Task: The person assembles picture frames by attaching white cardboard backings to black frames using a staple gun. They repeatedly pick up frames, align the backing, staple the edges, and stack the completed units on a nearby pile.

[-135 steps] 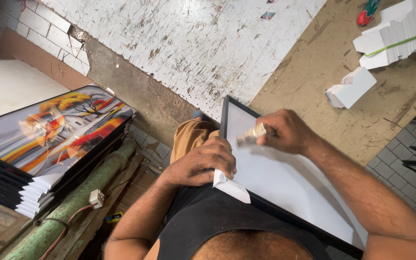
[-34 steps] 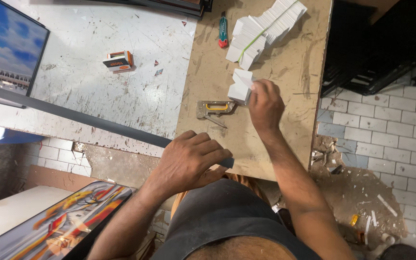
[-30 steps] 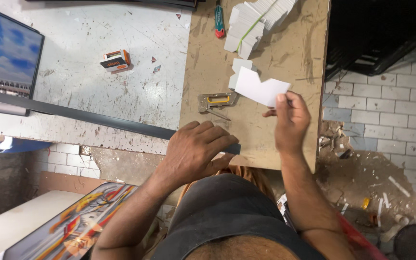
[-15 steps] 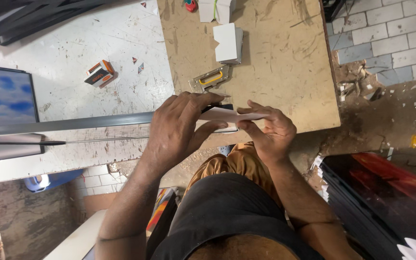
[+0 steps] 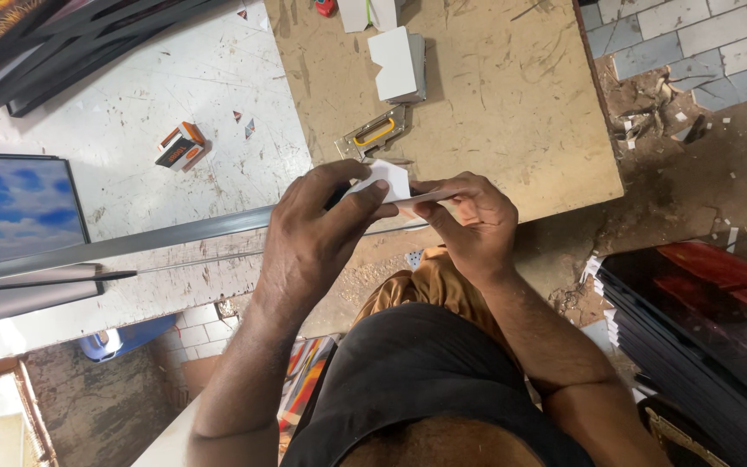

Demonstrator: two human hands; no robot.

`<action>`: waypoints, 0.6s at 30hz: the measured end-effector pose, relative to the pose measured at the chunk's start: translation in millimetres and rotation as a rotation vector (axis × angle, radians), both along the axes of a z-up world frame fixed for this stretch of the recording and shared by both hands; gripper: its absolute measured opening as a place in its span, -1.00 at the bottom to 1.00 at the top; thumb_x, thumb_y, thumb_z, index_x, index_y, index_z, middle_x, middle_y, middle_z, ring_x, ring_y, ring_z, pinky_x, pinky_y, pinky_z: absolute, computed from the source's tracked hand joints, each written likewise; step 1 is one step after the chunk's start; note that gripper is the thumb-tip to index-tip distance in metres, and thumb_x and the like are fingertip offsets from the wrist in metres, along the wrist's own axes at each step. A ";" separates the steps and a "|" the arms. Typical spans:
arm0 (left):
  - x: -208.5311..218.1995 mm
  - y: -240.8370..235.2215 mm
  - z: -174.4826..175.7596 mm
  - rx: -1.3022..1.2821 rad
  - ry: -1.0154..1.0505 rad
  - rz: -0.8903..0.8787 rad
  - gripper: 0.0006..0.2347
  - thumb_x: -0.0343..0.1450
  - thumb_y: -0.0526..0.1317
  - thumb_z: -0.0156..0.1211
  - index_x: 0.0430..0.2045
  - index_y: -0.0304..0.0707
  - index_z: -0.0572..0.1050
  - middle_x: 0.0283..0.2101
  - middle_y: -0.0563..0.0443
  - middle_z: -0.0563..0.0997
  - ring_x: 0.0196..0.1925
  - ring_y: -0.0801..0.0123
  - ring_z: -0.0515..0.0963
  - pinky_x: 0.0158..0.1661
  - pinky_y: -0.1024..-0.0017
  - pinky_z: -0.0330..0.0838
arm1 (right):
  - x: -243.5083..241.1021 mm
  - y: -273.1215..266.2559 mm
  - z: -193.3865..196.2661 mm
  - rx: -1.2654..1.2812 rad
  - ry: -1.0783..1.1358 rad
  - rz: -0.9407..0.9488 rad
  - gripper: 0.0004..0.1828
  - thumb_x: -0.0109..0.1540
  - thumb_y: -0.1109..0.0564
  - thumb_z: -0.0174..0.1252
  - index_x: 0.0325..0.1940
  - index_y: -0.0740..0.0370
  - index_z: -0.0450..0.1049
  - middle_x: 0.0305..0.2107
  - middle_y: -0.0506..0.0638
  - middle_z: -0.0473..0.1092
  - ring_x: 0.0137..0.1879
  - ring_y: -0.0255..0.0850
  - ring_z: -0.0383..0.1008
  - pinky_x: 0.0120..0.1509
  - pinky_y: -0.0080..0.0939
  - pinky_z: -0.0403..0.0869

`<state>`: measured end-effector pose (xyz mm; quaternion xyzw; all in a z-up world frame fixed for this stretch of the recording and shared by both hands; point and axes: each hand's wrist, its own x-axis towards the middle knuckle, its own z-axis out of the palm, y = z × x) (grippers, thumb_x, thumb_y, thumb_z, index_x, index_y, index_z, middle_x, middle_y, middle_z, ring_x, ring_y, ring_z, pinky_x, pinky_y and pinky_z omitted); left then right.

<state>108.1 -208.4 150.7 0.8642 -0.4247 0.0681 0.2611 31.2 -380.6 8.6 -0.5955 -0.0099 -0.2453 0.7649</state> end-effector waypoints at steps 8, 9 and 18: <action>-6.2 2.3 5.3 0.002 0.076 -0.058 -0.83 0.41 -0.26 0.38 -0.23 -0.33 0.55 -0.15 -0.04 0.62 -0.07 0.22 0.65 -0.10 0.24 0.54 | 14.5 -23.7 4.6 -0.193 -0.067 0.169 -0.71 0.22 0.15 0.41 -0.01 0.25 0.57 -0.16 0.02 0.54 0.01 -0.28 0.55 0.10 -0.28 0.54; -8.1 2.5 6.7 0.002 0.099 -0.052 -0.84 0.41 -0.26 0.38 -0.24 -0.31 0.54 -0.16 -0.04 0.62 -0.08 0.22 0.65 -0.10 0.24 0.54 | 22.1 -28.7 3.9 -0.124 -0.051 0.265 -0.77 0.24 0.11 0.39 -0.09 0.24 0.59 -0.22 -0.01 0.53 -0.06 -0.30 0.52 0.04 -0.30 0.51; -27.2 -1.5 18.6 0.089 0.164 0.031 -0.58 0.35 -0.24 0.37 0.10 -0.31 0.48 -0.30 -0.02 0.49 -0.22 0.16 0.54 -0.18 0.19 0.47 | 82.4 -30.2 -10.5 0.182 0.205 1.244 -0.48 0.39 -0.18 0.21 -0.47 0.24 0.42 -0.50 -0.17 0.27 -0.34 -0.42 0.19 -0.27 -0.35 0.24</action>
